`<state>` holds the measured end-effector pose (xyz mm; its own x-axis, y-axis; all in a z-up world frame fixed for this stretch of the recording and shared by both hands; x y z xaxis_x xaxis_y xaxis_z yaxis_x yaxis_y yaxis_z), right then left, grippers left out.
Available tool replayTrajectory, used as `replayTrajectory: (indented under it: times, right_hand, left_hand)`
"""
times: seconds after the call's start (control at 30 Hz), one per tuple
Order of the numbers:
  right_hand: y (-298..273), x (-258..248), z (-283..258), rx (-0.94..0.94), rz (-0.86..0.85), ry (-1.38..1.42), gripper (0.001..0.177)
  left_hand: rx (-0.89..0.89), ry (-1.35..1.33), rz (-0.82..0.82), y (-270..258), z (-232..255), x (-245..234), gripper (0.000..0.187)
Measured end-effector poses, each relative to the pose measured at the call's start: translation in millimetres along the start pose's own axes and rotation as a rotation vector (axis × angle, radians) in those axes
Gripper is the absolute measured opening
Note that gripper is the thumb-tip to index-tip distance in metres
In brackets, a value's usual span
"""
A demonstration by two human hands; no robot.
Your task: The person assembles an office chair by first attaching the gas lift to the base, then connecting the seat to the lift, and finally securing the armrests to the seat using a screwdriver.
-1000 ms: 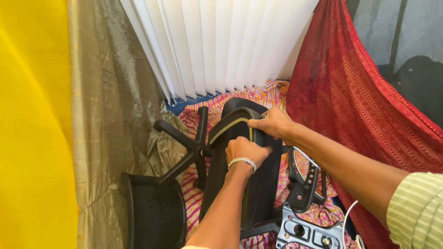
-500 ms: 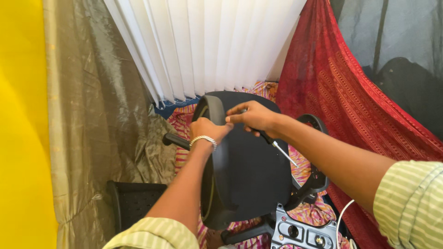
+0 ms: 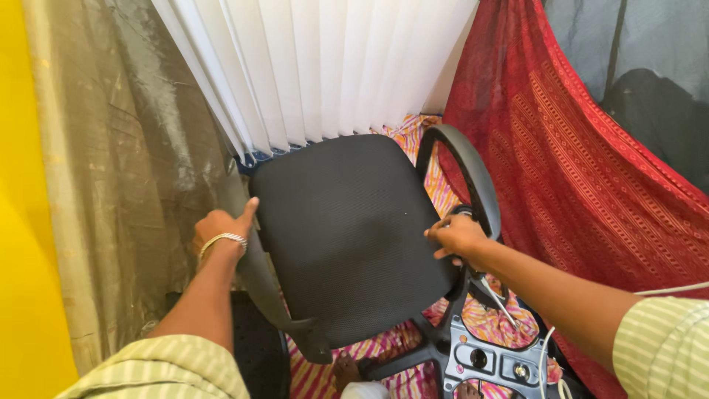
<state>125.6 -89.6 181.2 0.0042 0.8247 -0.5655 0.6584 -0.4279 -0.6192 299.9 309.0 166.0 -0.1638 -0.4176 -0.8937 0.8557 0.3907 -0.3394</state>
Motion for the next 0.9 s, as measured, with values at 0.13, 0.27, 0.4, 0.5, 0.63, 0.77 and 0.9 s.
replayTrajectory:
  times: [0.13,0.27,0.4,0.5,0.63,0.77,0.9]
  right_hand:
    - [33.3,-19.4,18.9,-0.125,0.065,-0.046,0.032]
    - [54.2,-15.0,18.4,-0.12,0.143,-0.09,0.031]
    - [61.7,-23.5,28.3,-0.047,0.456,-0.324,0.038]
    - [52.4,-33.4,45.9,-0.036,0.708,-0.459,0.056]
    - [33.4,-33.9,74.0,0.143,0.649,-0.41,0.076]
    - [25.1,-19.9,86.1,0.231,0.324,0.015,0.046]
    - [29.2,-13.0,72.9,0.225,0.366,0.078,0.035]
  left_hand:
    - [-0.04,0.031,-0.044,26.9,-48.5,27.2,0.098]
    - [0.011,0.017,-0.008,37.0,-43.2,17.3,0.093]
    - [0.029,0.154,0.155,10.3,-22.9,-5.3,0.088]
    - [-0.111,0.173,0.052,-35.5,-34.1,-14.3,0.082]
    - [-0.332,0.233,-0.28,-108.0,-56.6,6.4,0.081]
    - [-0.369,0.167,-0.204,-121.0,-64.1,27.1,0.074]
    - [-0.338,0.215,-0.181,-96.2,-73.5,33.0,0.067]
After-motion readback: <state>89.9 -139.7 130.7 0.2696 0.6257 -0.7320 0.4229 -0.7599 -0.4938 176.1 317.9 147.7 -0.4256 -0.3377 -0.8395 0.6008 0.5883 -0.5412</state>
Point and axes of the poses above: each hand's wrist, its own y-axis towards the middle knuckle, its own x-axis out of the palm, z = x × y, the point moved 1 cm from there along y, towards the middle knuckle, and after that the axes turned 8 degrees about -x, right-handed, at the moved point
